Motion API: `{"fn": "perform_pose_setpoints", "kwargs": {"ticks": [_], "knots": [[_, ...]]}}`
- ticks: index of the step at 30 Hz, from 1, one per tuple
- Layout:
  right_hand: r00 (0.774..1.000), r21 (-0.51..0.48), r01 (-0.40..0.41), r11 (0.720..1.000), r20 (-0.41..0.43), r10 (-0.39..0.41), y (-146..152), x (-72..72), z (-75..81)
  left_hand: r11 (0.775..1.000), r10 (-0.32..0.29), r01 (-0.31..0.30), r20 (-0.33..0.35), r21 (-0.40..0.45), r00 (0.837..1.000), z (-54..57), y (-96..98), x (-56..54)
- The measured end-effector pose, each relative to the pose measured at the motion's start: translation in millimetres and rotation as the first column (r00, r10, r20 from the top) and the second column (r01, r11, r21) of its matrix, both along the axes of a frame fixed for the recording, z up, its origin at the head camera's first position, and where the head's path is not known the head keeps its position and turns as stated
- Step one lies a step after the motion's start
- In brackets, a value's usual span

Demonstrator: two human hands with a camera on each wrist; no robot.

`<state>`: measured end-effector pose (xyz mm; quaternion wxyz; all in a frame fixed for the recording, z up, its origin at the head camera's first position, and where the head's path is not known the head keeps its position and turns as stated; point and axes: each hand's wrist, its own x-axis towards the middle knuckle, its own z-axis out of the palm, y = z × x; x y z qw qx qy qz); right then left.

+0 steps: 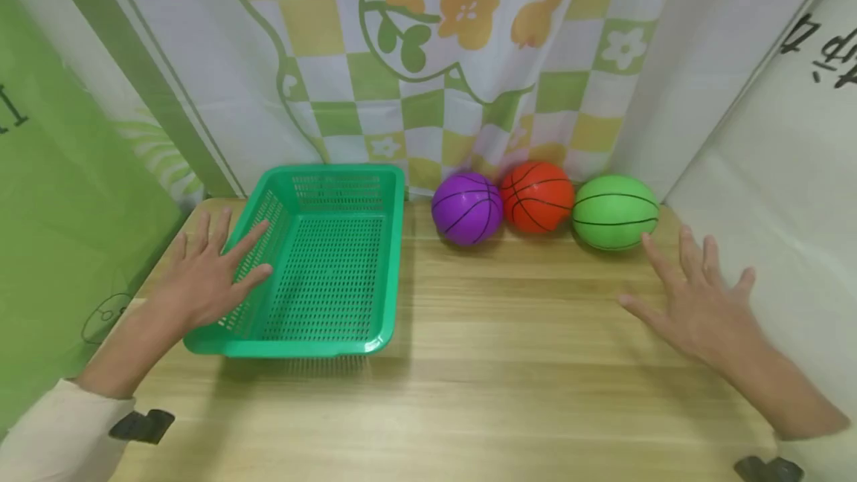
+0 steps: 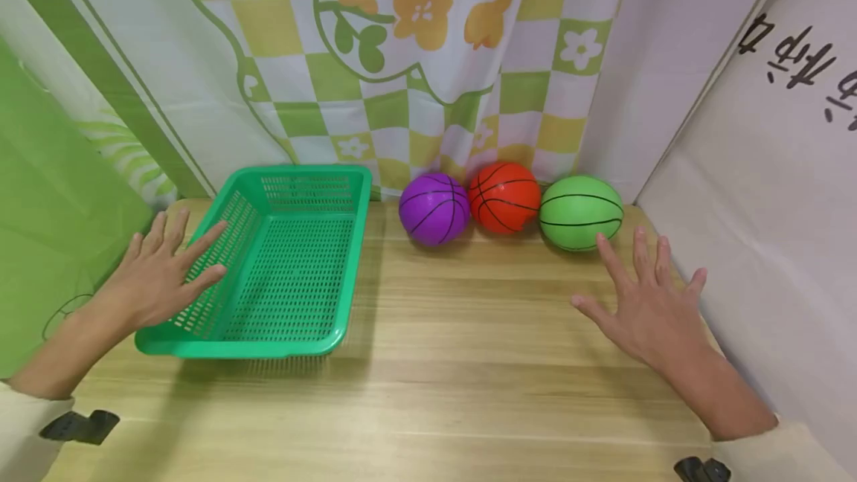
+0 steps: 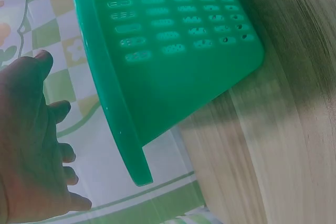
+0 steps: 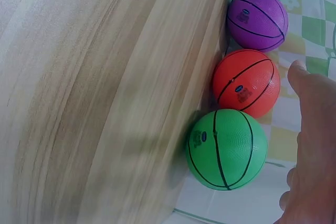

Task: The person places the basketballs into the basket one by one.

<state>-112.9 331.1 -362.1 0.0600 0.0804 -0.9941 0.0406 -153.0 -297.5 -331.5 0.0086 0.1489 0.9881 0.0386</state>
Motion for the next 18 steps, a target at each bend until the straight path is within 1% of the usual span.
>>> {"fn": "perform_pose_setpoints", "kwargs": {"ticks": [6, 13, 18], "knots": [[1.0, -0.007, -0.006, 1.0, -0.007, 0.006, 1.7, -0.4, 2.0, 1.0, -0.01, 0.01, -0.008, 0.015, 1.0, -0.8, -1.5, 0.0], [1.0, -0.022, -0.022, 1.0, -0.008, 0.022, 0.5, -2.7, 1.8, 1.0, -0.003, 0.003, 0.02, 0.01, 1.0, -1.0, -4.1, -1.1], [0.999, -0.02, -0.032, 0.999, -0.023, 0.032, 0.8, -4.4, 2.4, 1.0, -0.01, 0.01, 0.009, 0.002, 1.0, 0.4, -4.2, -3.5]]}}
